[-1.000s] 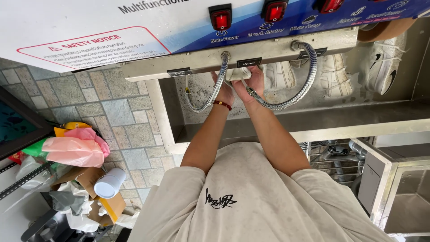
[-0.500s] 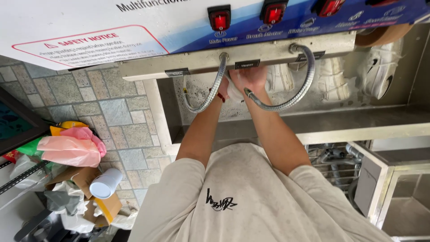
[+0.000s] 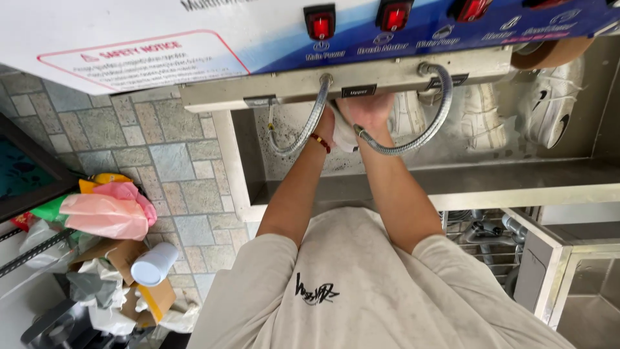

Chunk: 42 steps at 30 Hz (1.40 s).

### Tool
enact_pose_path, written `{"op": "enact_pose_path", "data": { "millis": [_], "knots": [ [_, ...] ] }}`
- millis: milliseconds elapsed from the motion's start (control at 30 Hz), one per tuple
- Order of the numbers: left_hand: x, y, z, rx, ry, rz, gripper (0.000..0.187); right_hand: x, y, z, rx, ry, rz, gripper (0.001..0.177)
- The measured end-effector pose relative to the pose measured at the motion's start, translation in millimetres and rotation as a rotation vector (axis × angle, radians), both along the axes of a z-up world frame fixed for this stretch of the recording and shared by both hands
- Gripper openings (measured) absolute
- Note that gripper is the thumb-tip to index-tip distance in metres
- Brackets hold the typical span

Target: Wash a pair of white shoes using a shoe washing machine.

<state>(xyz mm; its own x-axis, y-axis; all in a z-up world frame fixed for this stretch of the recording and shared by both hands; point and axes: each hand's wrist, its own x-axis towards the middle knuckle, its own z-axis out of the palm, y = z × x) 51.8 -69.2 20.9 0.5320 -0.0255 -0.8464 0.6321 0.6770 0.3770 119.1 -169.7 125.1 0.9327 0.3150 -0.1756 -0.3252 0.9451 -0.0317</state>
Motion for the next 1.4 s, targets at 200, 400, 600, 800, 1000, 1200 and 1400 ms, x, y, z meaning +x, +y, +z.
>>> {"op": "enact_pose_path", "data": {
  "millis": [200,400,600,800,1000,1200,1400],
  "knots": [
    [-3.7,-0.7,-39.5,0.105,-0.017,-0.090,0.057,1.1,-2.0,20.3,0.015,0.047,-0.019,0.080],
    [2.9,0.3,-26.7,-0.022,-0.177,-0.130,0.059,0.1,-4.2,28.0,-0.020,0.055,-0.064,0.075],
    [-3.5,0.5,-72.9,-0.208,-0.147,-0.088,0.063,-8.5,-4.4,21.6,-0.056,-0.105,-0.066,0.077],
    [-33.9,7.5,-40.2,0.119,-0.296,-0.198,0.061,-7.8,-1.4,36.8,-0.089,-0.137,-0.085,0.070],
    [-39.7,22.8,-34.9,0.343,-0.474,-0.493,0.070,-36.7,-32.7,26.2,-0.115,0.090,0.104,0.032],
    [-47.2,41.8,-28.8,0.580,-0.647,-0.787,0.082,-26.2,-20.3,71.7,-1.578,0.049,0.227,0.030],
    [-68.4,41.9,-9.2,0.063,-0.111,-0.338,0.067,-26.0,-55.6,37.4,-1.839,-0.409,0.258,0.022]
  ]
}}
